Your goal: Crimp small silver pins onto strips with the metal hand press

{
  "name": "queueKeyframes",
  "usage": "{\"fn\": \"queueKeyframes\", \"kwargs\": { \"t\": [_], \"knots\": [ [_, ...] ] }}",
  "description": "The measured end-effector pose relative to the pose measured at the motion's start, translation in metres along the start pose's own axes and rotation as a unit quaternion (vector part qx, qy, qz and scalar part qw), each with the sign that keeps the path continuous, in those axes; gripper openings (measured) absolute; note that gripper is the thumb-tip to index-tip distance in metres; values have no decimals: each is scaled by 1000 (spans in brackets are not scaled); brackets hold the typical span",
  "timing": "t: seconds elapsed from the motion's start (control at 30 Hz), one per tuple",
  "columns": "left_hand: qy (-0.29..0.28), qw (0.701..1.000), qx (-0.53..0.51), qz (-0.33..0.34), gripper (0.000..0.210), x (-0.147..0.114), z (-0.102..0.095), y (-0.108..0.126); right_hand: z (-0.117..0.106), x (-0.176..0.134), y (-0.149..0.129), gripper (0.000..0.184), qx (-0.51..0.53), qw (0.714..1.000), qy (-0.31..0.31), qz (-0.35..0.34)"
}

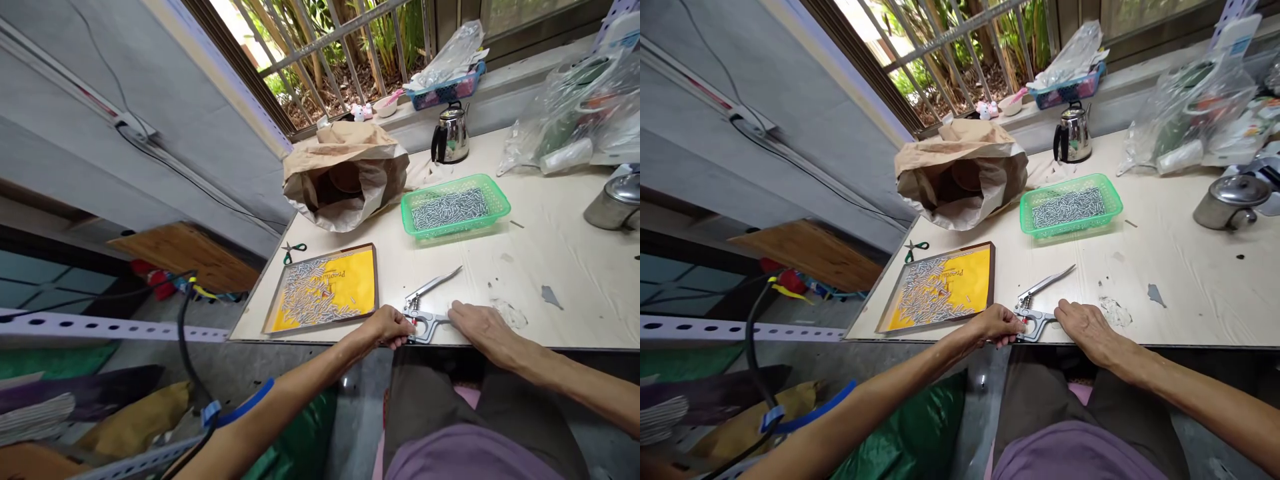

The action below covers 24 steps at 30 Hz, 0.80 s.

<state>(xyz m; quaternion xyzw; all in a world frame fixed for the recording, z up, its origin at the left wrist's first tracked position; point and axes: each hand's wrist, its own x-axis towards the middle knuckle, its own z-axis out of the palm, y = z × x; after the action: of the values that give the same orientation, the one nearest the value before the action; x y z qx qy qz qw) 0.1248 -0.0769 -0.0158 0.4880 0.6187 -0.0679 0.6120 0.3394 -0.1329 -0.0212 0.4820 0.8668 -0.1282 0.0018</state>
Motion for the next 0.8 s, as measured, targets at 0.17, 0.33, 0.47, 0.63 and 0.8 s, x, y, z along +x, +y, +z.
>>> {"fn": "queueKeyframes", "kwargs": {
  "t": [0.17,0.33,0.47,0.63,0.8],
  "knots": [
    [-9,1000,-19,1,38,0,0,-2,-2,1,1,20,11,1000,-3,4],
    [-9,999,-42,-10,36,7,0,-10,2,7,25,34,31,999,40,-15],
    [-9,999,-37,-20,36,9,-1,-9,5,19,50,91,23,998,51,-23],
    [-5,999,-32,-19,40,6,0,-6,-5,30,55,99,9,999,16,-34],
    [11,999,-39,-19,42,3,3,-6,-16,29,44,71,-4,1000,8,-17]
  ]
}}
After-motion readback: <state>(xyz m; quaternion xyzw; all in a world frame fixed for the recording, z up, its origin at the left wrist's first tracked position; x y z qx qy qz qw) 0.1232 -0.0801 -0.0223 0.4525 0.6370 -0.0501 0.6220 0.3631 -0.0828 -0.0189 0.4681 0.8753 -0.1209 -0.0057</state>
